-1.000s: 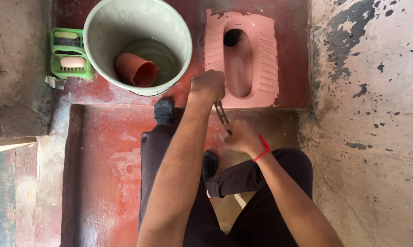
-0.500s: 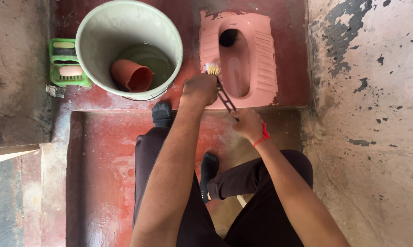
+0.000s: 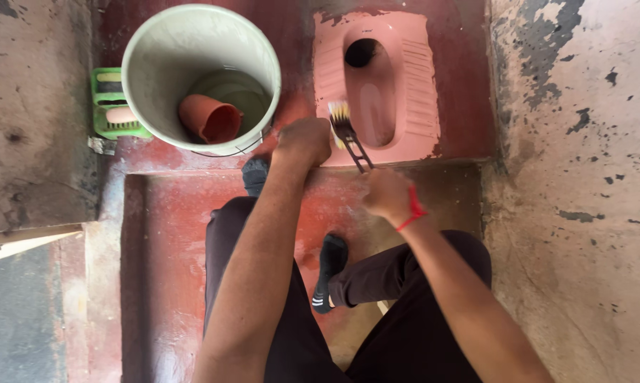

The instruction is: The person paints around the edges of a squat toilet hole using a brush and a red liquid from a container, then pours water from a red mug over the painted area.

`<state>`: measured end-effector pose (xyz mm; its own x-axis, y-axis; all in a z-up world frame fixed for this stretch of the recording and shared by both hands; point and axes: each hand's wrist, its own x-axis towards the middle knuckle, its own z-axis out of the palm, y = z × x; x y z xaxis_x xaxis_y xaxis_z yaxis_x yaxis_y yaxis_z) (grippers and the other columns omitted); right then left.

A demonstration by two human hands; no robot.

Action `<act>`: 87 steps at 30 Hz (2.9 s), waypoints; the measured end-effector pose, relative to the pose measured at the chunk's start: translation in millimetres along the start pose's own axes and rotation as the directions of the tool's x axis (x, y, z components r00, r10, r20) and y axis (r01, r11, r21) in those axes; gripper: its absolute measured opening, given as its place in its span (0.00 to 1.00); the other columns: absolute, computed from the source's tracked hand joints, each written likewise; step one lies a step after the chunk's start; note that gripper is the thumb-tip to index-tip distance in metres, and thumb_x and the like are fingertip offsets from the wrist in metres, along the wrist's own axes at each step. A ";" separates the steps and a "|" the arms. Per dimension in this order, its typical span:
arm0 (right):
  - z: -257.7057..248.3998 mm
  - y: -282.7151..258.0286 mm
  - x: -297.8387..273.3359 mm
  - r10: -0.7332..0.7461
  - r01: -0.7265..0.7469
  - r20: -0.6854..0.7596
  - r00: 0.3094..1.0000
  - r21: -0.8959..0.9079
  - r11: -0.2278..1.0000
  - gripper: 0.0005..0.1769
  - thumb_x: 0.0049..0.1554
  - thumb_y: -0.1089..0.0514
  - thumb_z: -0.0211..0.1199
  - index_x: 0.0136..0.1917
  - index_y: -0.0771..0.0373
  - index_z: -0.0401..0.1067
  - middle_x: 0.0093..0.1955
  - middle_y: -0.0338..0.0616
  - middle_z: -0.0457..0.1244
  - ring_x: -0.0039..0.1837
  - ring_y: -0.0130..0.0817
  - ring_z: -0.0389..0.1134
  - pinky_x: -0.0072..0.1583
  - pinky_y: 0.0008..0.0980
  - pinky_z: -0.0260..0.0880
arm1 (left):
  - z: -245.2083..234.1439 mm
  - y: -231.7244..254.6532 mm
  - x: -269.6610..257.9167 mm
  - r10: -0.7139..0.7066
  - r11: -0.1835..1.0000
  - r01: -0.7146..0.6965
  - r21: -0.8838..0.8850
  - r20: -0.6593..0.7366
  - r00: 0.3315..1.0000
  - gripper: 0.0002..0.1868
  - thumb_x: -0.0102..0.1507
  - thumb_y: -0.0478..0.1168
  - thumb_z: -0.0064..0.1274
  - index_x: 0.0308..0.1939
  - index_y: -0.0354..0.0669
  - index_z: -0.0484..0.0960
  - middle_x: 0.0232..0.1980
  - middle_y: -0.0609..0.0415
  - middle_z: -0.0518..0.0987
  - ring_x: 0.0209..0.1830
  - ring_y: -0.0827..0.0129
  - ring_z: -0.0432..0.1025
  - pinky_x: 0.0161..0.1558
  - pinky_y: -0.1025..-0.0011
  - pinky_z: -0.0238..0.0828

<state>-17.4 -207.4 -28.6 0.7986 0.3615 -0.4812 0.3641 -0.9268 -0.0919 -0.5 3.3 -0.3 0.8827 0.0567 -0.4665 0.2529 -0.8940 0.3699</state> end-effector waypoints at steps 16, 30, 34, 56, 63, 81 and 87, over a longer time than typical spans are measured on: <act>-32.3 3.7 -17.1 0.016 -0.016 0.069 0.998 0.005 1.000 0.13 0.50 0.57 0.61 0.46 0.60 0.82 0.50 0.59 0.71 0.56 0.56 0.73 0.59 0.49 0.74 | 3.7 -7.2 2.8 0.044 0.999 -0.043 -0.019 0.014 0.999 0.17 0.59 0.34 0.52 0.53 0.40 0.81 0.54 0.41 0.82 0.58 0.45 0.76 0.56 0.47 0.72; 14.0 14.4 -37.3 -0.133 0.138 -0.050 0.990 0.133 0.981 0.30 0.44 0.62 0.63 0.61 0.66 0.70 0.61 0.58 0.66 0.57 0.58 0.71 0.57 0.54 0.71 | 9.9 12.2 1.6 0.046 0.998 -0.048 0.041 0.046 0.998 0.18 0.59 0.34 0.50 0.52 0.44 0.83 0.55 0.43 0.82 0.58 0.49 0.76 0.57 0.48 0.72; 44.2 6.3 27.0 -0.041 0.082 -0.195 0.980 0.207 0.975 0.22 0.44 0.65 0.63 0.54 0.67 0.72 0.54 0.60 0.67 0.55 0.59 0.71 0.55 0.51 0.73 | 17.0 16.3 9.5 0.050 0.997 -0.054 0.053 0.073 0.996 0.18 0.60 0.33 0.49 0.54 0.45 0.82 0.56 0.43 0.81 0.58 0.48 0.76 0.57 0.49 0.72; -7.9 25.2 -8.2 -0.011 0.024 -0.044 0.999 0.312 0.950 0.16 0.42 0.66 0.60 0.45 0.66 0.81 0.46 0.64 0.69 0.54 0.60 0.71 0.57 0.54 0.70 | 12.4 29.0 -1.3 0.094 0.992 -0.100 0.071 0.091 0.991 0.17 0.59 0.33 0.50 0.52 0.43 0.81 0.57 0.43 0.80 0.59 0.48 0.75 0.56 0.49 0.72; -8.3 21.8 -2.6 0.076 -0.090 0.053 0.996 0.369 0.925 0.30 0.43 0.65 0.59 0.61 0.63 0.77 0.47 0.67 0.68 0.53 0.60 0.72 0.56 0.50 0.73 | 8.8 18.0 3.8 0.097 0.990 -0.106 0.095 0.097 0.991 0.16 0.60 0.33 0.51 0.52 0.43 0.82 0.57 0.43 0.81 0.60 0.50 0.76 0.57 0.52 0.74; 47.4 -50.5 -21.8 -0.103 0.118 -0.298 0.949 0.032 0.993 0.07 0.38 0.58 0.69 0.34 0.59 0.80 0.39 0.54 0.70 0.45 0.51 0.74 0.46 0.45 0.76 | -0.9 17.7 -11.6 0.100 0.994 -0.102 0.031 0.063 0.993 0.17 0.60 0.34 0.52 0.52 0.46 0.84 0.55 0.44 0.82 0.58 0.50 0.77 0.56 0.51 0.74; 2.9 11.3 -59.4 0.094 -0.091 0.023 0.995 -0.109 0.990 0.16 0.45 0.59 0.66 0.49 0.54 0.80 0.48 0.49 0.71 0.53 0.51 0.74 0.53 0.47 0.76 | 4.2 15.4 -5.9 0.096 0.993 -0.102 0.059 0.107 0.990 0.17 0.60 0.32 0.51 0.52 0.41 0.84 0.56 0.42 0.82 0.59 0.50 0.76 0.55 0.51 0.75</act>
<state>-62.1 -239.7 -3.6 0.8181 0.2701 -0.5077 0.3400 -0.9392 0.0482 -3.5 -12.6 4.8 0.8554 -0.0769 -0.5123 0.1375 -0.9197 0.3677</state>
